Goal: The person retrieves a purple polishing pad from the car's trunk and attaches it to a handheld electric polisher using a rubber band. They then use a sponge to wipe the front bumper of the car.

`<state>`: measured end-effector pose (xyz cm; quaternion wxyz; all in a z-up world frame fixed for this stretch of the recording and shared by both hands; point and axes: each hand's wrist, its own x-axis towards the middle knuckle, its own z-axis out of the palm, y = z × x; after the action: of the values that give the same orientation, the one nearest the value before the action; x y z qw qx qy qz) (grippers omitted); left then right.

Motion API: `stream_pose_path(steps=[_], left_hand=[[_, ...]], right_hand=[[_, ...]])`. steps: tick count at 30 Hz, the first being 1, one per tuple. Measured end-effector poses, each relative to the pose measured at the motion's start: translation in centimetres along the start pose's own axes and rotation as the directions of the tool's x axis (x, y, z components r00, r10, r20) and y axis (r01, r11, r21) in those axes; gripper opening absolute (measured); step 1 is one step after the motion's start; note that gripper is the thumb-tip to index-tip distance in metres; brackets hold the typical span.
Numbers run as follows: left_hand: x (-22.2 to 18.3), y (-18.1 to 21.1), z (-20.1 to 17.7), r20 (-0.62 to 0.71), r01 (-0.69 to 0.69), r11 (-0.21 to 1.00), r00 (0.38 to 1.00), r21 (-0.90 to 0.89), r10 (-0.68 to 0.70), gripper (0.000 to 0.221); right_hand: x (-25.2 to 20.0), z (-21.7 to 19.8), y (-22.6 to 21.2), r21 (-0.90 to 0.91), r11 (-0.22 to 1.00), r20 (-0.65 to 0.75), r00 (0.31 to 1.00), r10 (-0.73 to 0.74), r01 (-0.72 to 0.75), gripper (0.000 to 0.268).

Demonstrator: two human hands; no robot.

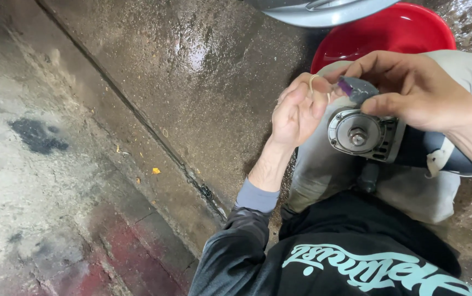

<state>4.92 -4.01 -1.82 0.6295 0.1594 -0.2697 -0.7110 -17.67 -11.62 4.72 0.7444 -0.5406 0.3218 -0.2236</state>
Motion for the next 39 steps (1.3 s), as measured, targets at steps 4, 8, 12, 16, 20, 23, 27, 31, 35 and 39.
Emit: stream_pose_path(steps=[4, 8, 12, 16, 20, 23, 27, 31, 35, 39], left_hand=[[0.7, -0.1, -1.0, -0.035, -0.046, 0.998, 0.998, 0.030, 0.047, 0.035], [0.9, -0.2, -1.0, -0.005, -0.046, 0.998, 0.999, 0.037, 0.046, 0.040], [1.1, 0.4, -0.4, 0.038, -0.043, 0.998, 0.998, 0.055, 0.041, 0.040], [1.9, 0.6, -1.1, 0.087, -0.012, 0.998, 0.996, 0.063, 0.007, 0.041], [2.6, 0.3, -2.9, 0.265, 0.100, 0.994, 0.960, -0.034, -0.087, 0.050], [2.7, -1.5, -5.5, 0.280, 0.139, 0.989, 0.953, -0.053, -0.119, 0.048], [4.1, -0.6, -0.2, 0.252, 0.094, 0.988, 0.966, -0.120, -0.061, 0.041], [4.3, 0.3, 2.7, 0.127, 0.068, 0.996, 0.990, -0.055, -0.061, 0.036], [3.2, -0.2, 2.2, -0.055, -0.079, 0.981, 0.994, 0.176, 0.090, 0.033], [3.5, 0.2, 5.3, -0.239, -0.054, 0.592, 0.882, 0.804, 0.405, 0.018]], right_hand=[[0.0, 0.7, 0.6, 0.036, 0.999, 0.073, 0.996, -0.043, 0.040, 0.056], [0.3, 1.9, -1.2, 0.076, 0.984, 0.137, 0.975, -0.173, 0.164, 0.046], [0.5, 1.8, -1.4, 0.159, 0.980, 0.153, 0.978, -0.142, 0.117, 0.057], [0.7, 1.6, -1.6, 0.320, 0.945, 0.150, 0.981, -0.123, 0.070, 0.082], [1.4, -0.4, 0.1, 0.367, 0.926, 0.215, 0.961, -0.172, 0.083, 0.055], [1.5, -1.0, 0.8, 0.359, 0.931, 0.226, 0.962, -0.153, 0.064, 0.050], [1.5, -1.2, 1.5, 0.370, 0.928, 0.266, 0.953, -0.148, 0.041, 0.073], [1.9, -1.4, 2.0, 0.508, 0.859, 0.302, 0.920, -0.249, 0.065, 0.049], [2.1, -1.4, 1.6, 0.482, 0.874, 0.203, 0.962, -0.181, 0.062, 0.056], [2.5, -0.6, 1.1, 0.456, 0.876, 0.132, 0.962, -0.241, 0.157, 0.050]])
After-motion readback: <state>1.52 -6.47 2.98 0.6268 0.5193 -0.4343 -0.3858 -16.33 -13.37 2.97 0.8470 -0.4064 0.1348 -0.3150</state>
